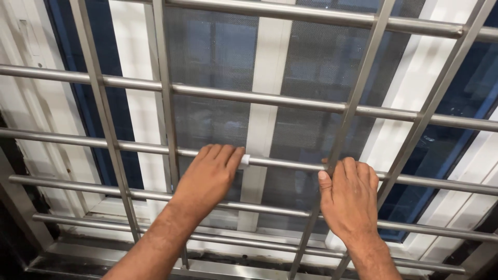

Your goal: The person wipes the horizontal and vertical bars of a metal window grille using a white cloth. They systematically clean each bar, moving from left to right and top to bottom, while holding the grille with their other hand for stability.

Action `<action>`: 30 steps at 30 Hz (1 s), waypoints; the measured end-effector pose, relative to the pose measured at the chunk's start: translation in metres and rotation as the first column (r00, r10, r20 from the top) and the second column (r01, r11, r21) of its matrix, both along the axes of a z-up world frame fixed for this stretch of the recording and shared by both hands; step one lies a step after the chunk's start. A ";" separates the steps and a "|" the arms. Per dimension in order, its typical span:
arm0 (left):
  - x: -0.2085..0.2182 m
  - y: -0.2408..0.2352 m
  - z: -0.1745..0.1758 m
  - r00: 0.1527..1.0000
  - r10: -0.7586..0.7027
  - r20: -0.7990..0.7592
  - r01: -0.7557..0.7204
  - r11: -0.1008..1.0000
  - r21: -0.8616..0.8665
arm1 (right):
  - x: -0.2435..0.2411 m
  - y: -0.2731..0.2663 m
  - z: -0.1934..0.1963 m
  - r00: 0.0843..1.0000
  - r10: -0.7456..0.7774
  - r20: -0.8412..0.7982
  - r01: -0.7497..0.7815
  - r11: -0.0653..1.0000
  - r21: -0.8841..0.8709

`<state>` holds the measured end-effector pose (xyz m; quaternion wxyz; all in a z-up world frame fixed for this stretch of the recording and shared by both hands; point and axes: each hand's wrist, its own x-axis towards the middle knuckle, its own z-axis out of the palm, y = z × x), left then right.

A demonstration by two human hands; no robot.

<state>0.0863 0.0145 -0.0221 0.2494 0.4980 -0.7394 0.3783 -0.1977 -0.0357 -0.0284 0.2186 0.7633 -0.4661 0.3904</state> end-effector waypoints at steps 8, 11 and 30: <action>0.025 -0.003 -0.015 0.996 0.071 -0.057 -0.076 0.992 -0.101 | 0.002 0.002 0.001 0.999 0.026 0.023 -0.025 1.000 -0.014; 0.010 -0.006 -0.015 0.996 0.025 -0.084 -0.037 0.989 -0.142 | 0.004 -0.002 -0.001 1.000 0.005 0.023 -0.005 1.000 0.015; -0.014 -0.019 0.038 0.956 0.035 -0.291 0.133 0.832 0.539 | 0.002 -0.003 -0.003 0.999 -0.014 0.028 0.013 0.999 0.034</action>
